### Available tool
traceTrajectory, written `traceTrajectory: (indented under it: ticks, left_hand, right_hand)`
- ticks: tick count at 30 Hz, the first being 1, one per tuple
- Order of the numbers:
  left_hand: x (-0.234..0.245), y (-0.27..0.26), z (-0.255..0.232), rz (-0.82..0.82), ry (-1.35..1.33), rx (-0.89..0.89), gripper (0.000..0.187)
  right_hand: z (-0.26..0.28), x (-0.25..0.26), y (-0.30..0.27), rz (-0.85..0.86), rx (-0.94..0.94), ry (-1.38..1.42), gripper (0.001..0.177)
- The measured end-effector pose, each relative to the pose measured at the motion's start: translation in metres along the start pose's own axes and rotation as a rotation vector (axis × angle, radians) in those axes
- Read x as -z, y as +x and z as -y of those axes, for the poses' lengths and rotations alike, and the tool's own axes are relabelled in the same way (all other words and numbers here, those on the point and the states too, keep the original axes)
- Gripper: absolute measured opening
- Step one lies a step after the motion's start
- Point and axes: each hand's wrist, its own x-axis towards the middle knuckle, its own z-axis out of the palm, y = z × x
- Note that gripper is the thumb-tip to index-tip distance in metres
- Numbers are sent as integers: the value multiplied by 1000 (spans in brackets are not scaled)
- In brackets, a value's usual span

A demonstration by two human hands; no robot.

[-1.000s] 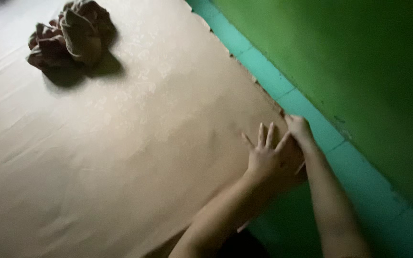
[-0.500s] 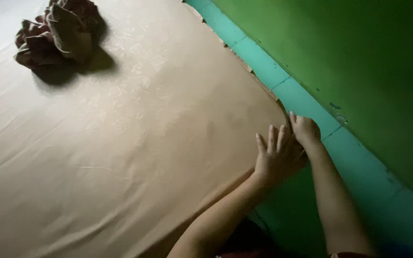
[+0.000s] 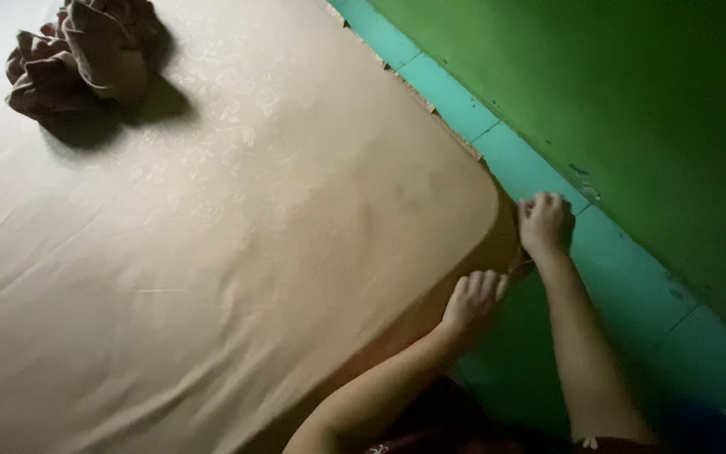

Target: The person smooths a tan bedsheet onto a mattress by hand, tucking the edges under the mattress along the sides and corners.

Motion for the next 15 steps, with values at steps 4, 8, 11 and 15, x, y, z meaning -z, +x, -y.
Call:
traceTrajectory:
  ticks: [4,8,11,15]
  left_hand:
    - [-6,-9,-6,-6,-109,95,27]
    - [-15,-6,-9,-229,-60,-18,32]
    - [-32,-1,-24,-240,24,-25,19]
    - [-42,3,-25,-251,202,-80,18]
  right_hand:
    - [7,25,-27,18,-366,207,46]
    - [-3,19,-30,91,-398,214,49]
    - [-19,6,-18,30,-294,163,51]
    - [-15,13,-3,201,-442,108,43]
